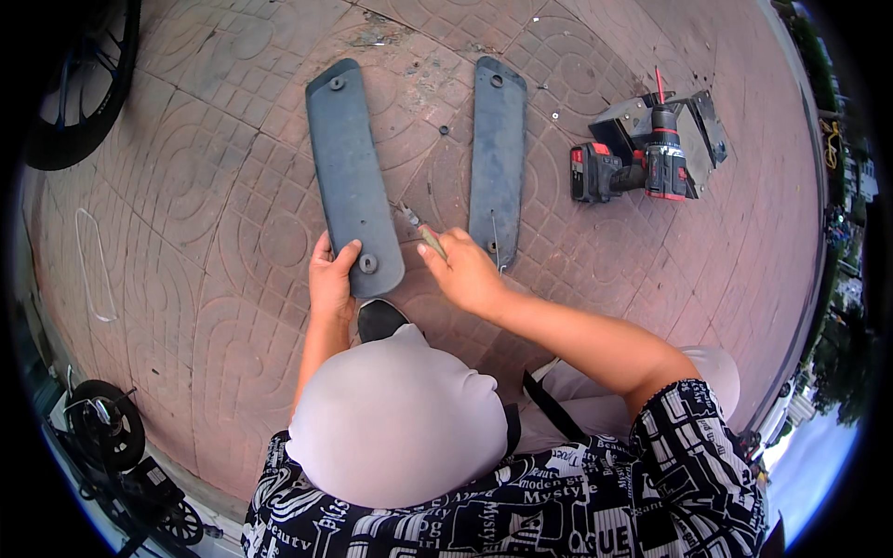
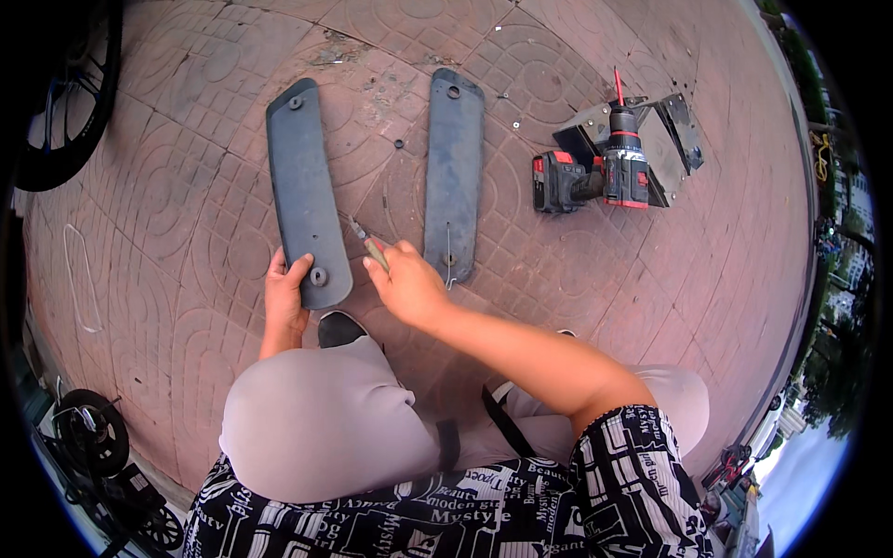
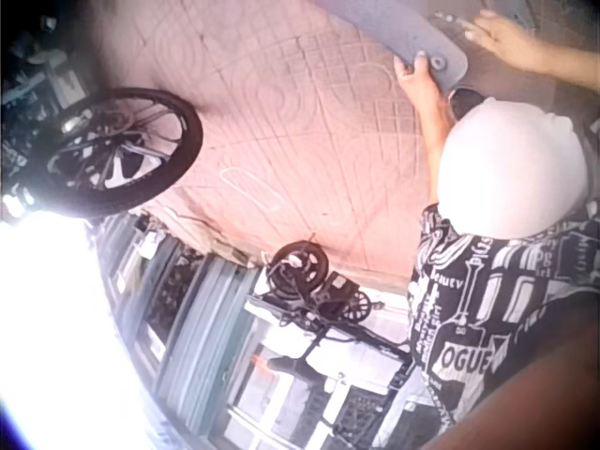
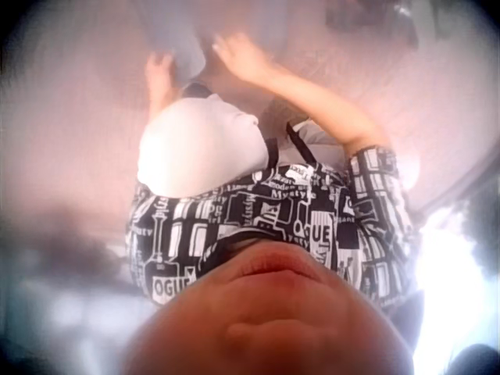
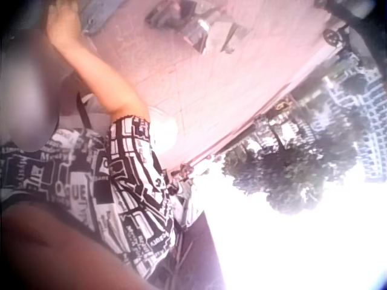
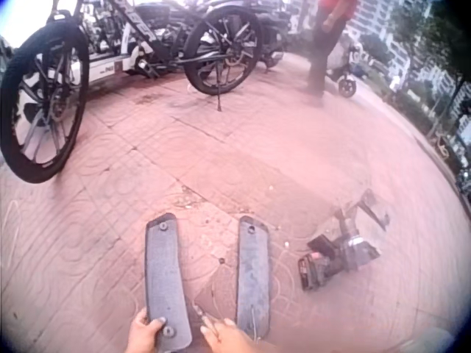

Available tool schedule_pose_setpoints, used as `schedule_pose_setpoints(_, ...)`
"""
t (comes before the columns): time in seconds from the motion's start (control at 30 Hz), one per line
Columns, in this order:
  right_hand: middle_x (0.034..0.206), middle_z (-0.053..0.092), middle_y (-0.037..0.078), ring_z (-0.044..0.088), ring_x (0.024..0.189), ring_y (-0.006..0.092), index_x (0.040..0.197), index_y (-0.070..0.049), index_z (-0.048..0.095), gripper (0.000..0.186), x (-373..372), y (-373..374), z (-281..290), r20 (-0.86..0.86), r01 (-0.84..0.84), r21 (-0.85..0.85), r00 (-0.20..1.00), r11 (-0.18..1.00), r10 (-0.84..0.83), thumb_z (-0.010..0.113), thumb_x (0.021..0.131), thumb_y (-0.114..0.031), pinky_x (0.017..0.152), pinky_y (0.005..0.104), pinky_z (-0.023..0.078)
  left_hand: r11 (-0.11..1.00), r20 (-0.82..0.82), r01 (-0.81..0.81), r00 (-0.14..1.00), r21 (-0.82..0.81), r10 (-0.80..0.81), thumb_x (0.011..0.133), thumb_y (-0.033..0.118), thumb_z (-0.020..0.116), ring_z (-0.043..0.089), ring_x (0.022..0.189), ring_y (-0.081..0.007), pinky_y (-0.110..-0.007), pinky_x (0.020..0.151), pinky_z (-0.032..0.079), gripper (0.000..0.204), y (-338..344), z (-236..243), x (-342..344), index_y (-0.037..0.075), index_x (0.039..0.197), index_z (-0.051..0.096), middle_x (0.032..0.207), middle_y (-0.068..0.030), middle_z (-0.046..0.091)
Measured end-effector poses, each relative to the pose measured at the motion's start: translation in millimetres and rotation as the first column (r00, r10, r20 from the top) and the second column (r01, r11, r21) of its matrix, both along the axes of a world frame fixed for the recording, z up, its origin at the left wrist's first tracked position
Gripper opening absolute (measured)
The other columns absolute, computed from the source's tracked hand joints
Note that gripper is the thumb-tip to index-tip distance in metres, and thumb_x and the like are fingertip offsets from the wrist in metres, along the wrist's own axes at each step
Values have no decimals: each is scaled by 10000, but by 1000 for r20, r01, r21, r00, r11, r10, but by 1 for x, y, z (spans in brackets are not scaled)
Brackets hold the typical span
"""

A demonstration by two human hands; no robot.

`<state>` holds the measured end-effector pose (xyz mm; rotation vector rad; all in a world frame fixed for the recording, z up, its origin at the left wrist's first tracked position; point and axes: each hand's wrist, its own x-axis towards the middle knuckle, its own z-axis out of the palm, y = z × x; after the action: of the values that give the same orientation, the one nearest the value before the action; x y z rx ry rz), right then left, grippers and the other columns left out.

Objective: The person uses a cordless drill to drive screws into two gray plastic parts on the ground. They then use pliers to adjust a screw on one of the parts and a metal rod to probe the holes. Finally, they pick up the parts and walk away.

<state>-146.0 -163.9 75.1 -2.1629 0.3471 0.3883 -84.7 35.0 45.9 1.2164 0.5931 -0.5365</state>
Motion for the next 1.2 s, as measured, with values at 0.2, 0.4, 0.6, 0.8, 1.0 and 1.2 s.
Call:
schedule_pose_setpoints(0.2,1109,569,217,594,1002,393,1063,34,596,366,-31,9,-22,-187,-107,-150,979,983,78,558,954,-313,872,470,489,990,3,-141,990,16,141,857,44,688,655,892,-170,-314,782,545,371,-1,-13,-1,1,1201,554,1057,-95,665)
schedule_pose_setpoints(0.4,1083,577,199,588,1004,365,1023,10,592,287,-21,2,-5,17,-194,-215,979,957,202,602,918,-256,868,445,486,990,0,-142,990,-1,142,855,50,693,652,920,-188,-324,797,542,404,-5,-25,-9,-6,1222,534,1073,-108,662)
schedule_pose_setpoints(0.6,932,623,146,601,942,340,910,-41,625,139,32,-52,21,119,-194,-202,968,960,221,613,889,-178,810,446,497,990,-78,-135,988,26,137,843,76,722,656,924,-194,-332,814,539,407,-11,-24,-13,0,1206,554,1081,-112,665)
schedule_pose_setpoints(0.8,1010,672,234,646,998,388,1019,40,602,384,44,-80,0,-398,-197,-374,917,907,34,649,882,-316,843,460,514,995,-112,-66,991,75,75,820,110,763,662,942,-206,-337,830,537,444,-15,-34,-26,-20,1194,561,1085,-126,675)
schedule_pose_setpoints(1.0,1085,648,306,634,1062,419,1222,110,479,431,30,-70,-27,-466,-93,-312,882,946,-68,560,863,-115,910,472,507,997,-117,-48,992,57,55,830,99,743,660,947,-220,-333,859,523,428,-24,-39,-38,-26,1192,553,1082,-137,670)
schedule_pose_setpoints(1.2,1091,644,309,628,1072,419,1264,117,466,468,29,-77,-26,-491,-41,-371,857,928,-158,517,826,-39,916,486,502,998,-79,-51,995,32,53,856,99,721,657,948,-208,-330,864,519,391,-25,-43,-43,-30,1187,557,1095,-136,672)
